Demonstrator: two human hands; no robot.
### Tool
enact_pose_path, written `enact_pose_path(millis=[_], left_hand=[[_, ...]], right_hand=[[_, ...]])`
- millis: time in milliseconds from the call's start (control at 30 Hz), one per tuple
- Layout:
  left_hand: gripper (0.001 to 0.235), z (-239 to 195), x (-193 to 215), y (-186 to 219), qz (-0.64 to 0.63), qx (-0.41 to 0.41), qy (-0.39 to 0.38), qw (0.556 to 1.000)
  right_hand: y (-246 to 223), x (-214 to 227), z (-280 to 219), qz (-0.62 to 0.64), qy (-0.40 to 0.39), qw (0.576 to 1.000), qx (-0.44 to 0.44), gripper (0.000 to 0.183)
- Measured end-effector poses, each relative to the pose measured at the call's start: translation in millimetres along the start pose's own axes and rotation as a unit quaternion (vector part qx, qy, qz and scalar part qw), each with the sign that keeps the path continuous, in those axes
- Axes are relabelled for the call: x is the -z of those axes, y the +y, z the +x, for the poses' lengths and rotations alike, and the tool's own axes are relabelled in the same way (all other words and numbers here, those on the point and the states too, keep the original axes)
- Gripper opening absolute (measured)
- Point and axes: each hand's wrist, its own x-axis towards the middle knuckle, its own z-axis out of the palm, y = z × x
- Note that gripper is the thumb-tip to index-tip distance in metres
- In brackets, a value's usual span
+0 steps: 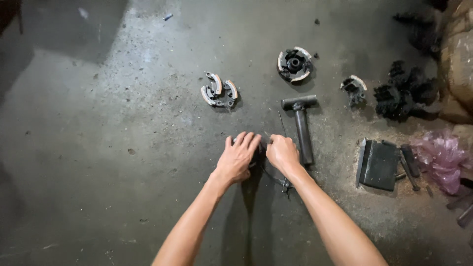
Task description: Disassembling a motorcycle clutch assembly on the floor using a screwdriver to remove springs and plates
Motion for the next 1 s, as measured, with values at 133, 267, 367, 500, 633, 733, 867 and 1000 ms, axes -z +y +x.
enact_pose_path(millis=[133, 267, 367, 500, 633, 733, 867, 1000], left_hand=[[0.113, -8, -1, 12, -0.087, 0.167, 0.092, 0.978], [0.11, -26, -9, 13, -0.115, 0.186, 0.069, 0.973], [0.108, -27, -9, 15, -0.124, 0.178, 0.084, 0.973], [0.113, -29, -10, 17, -0.133, 0.181, 0.097, 0.97], [0.112, -25, -15, 16, -0.127, 0.182, 0.088, 0.971], [0.113, -24, -12, 18, -0.139, 0.187, 0.074, 0.97], [0.112, -25, -8, 18, -0.154, 0.186, 0.071, 0.968], [0.111, -25, -11, 17, -0.155, 0.182, 0.075, 0.968]], right_hand=[[5, -6, 5, 0.006, 0.008, 1.0, 0.014, 0.028], [24, -22, 15, -0.002, 0.024, 0.999, 0.046, 0.025], [39, -24, 12, -0.063, 0.083, 0.985, 0.135, 0.022], [37, -11, -10, -0.131, 0.266, 0.873, 0.388, 0.019], [24, -14, -5, -0.139, 0.314, 0.827, 0.445, 0.026], [20, -25, 11, -0.14, 0.331, 0.795, 0.489, 0.019], [16, -31, 21, -0.15, 0.338, 0.775, 0.513, 0.016], [12, -28, 21, -0.15, 0.342, 0.769, 0.519, 0.01]])
